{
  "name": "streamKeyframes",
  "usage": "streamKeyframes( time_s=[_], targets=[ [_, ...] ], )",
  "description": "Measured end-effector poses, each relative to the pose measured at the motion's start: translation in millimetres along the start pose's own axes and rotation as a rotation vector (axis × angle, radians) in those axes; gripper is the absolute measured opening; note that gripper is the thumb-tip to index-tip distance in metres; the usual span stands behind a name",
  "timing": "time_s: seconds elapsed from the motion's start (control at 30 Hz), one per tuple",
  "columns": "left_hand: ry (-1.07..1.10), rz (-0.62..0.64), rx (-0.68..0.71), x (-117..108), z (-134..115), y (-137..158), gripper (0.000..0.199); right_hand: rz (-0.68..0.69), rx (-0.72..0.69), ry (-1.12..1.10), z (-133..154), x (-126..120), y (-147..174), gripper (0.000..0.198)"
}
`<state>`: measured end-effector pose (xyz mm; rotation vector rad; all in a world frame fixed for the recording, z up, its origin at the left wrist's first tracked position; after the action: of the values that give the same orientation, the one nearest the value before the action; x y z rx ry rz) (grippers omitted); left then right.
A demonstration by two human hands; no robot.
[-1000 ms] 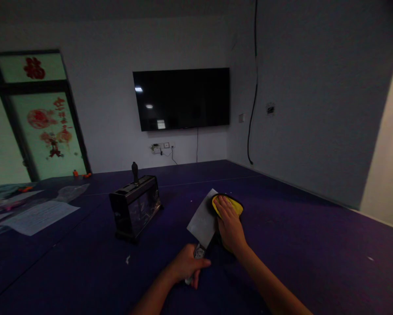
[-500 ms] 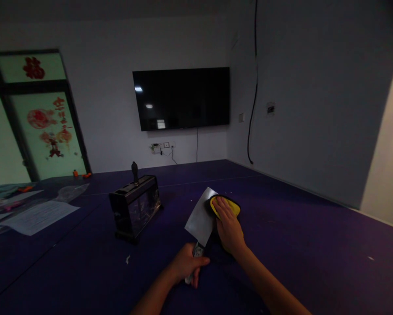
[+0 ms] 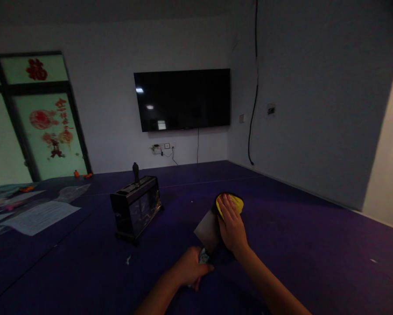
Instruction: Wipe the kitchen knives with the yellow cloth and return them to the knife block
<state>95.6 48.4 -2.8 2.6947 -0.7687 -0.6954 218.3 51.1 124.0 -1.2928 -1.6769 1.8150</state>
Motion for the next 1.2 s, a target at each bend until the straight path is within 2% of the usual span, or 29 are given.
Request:
streamKeyframes(
  time_s=[0.2,0.53,0.8,1.0,1.2],
  targets=[
    [-0.015,-0.012,-0.003,-1,0,1,0.012,-0.026,-0.001,-0.006,1,-3,-3,0.062],
    [0.137,0.003,0.026,-7,5,-2,0.025,0.060,0.073,-0.017,-6,17,7,0.060],
    [0.219,0.012,0.039,-8,7,-3,0.034,0.048,0.098,0.001,-11,26,17,0.058],
    [0.201,0.010,0.049,-6,5,-3,0.028,0.092,0.055,0.042,3,26,17,0.060],
    [0.124,-0.018,0.033,-5,3,-2,0.021,0.119,-0.002,-0.007,21,20,6,0.067]
  ],
)
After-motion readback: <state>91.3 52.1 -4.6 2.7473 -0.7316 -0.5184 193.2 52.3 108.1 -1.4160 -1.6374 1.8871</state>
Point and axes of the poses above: each hand's wrist, its own y-axis away from the middle knuckle, its own x-axis out of the palm, z = x × y, the point moved 9 cm from there along -y, towards the middle knuckle, and after that the axes turned 13 degrees about -x, right-handed, at the moved point
